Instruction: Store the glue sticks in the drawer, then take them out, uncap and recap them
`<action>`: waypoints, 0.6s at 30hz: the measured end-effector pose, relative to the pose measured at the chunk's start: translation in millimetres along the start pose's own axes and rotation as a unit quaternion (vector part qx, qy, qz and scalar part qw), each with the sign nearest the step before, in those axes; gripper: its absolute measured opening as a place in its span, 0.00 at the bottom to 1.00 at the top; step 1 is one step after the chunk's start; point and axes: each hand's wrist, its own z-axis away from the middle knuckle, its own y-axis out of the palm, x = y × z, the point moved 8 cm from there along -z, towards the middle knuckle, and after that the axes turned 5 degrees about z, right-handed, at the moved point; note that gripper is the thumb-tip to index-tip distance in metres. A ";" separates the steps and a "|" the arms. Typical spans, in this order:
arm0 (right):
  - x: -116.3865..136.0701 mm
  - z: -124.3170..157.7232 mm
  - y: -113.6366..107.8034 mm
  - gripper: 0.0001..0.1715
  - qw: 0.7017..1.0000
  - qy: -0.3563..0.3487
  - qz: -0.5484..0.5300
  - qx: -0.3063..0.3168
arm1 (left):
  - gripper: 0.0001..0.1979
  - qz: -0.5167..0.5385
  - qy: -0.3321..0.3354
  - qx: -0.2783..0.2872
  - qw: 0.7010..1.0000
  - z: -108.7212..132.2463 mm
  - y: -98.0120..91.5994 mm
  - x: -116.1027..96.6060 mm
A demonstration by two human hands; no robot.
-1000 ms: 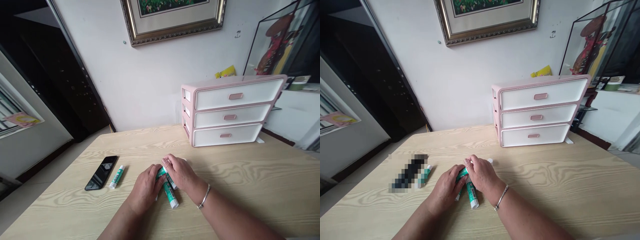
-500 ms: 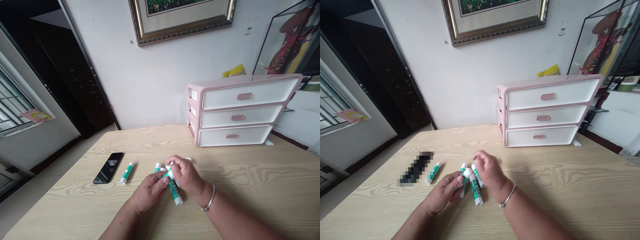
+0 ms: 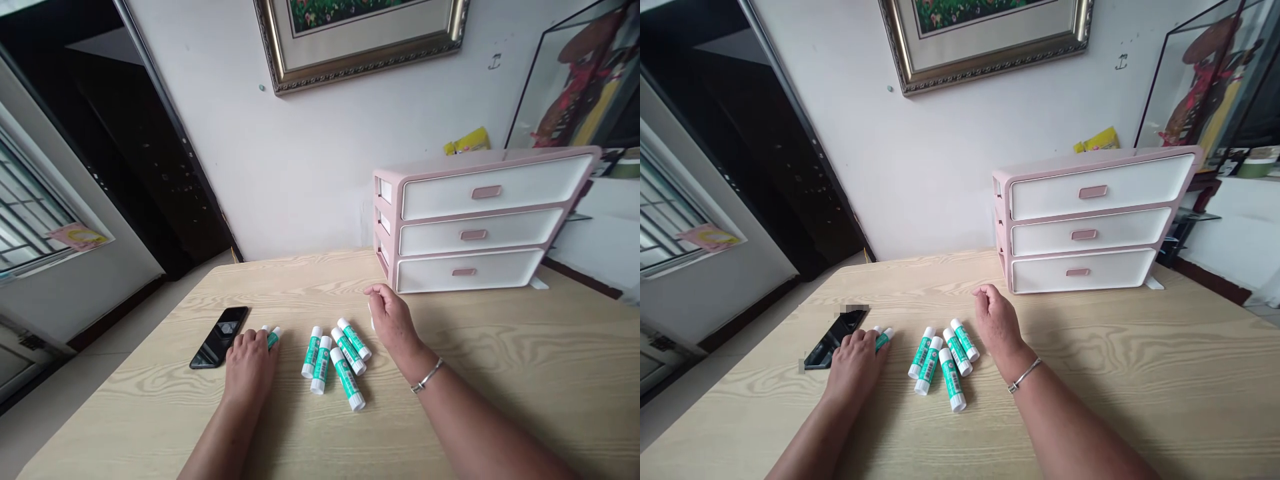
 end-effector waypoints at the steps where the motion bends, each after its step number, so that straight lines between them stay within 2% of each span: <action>1: -0.7 -0.8 0.1 0.16 1.000 0.002 0.000 0.005 | 0.18 -0.012 -0.011 0.003 1.000 -1.2 0.2 3.2; 6: 2.7 -1.5 0.2 0.17 1.000 -0.003 0.020 0.018 | 0.23 -0.023 -0.067 0.015 0.997 -6.4 3.4 23.9; 11: -4.1 -6.1 -2.6 0.18 0.993 0.009 0.113 0.027 | 0.22 0.011 -0.088 0.019 0.996 -7.1 11.0 40.1; 15: -16.6 -14.8 -10.2 0.18 0.974 0.045 0.218 0.038 | 0.21 0.048 -0.086 0.012 0.995 -4.0 8.4 45.8; 18: -23.3 -19.5 -18.4 0.19 0.960 0.091 0.261 0.053 | 0.20 0.054 -0.109 0.003 0.993 -0.1 -0.6 50.1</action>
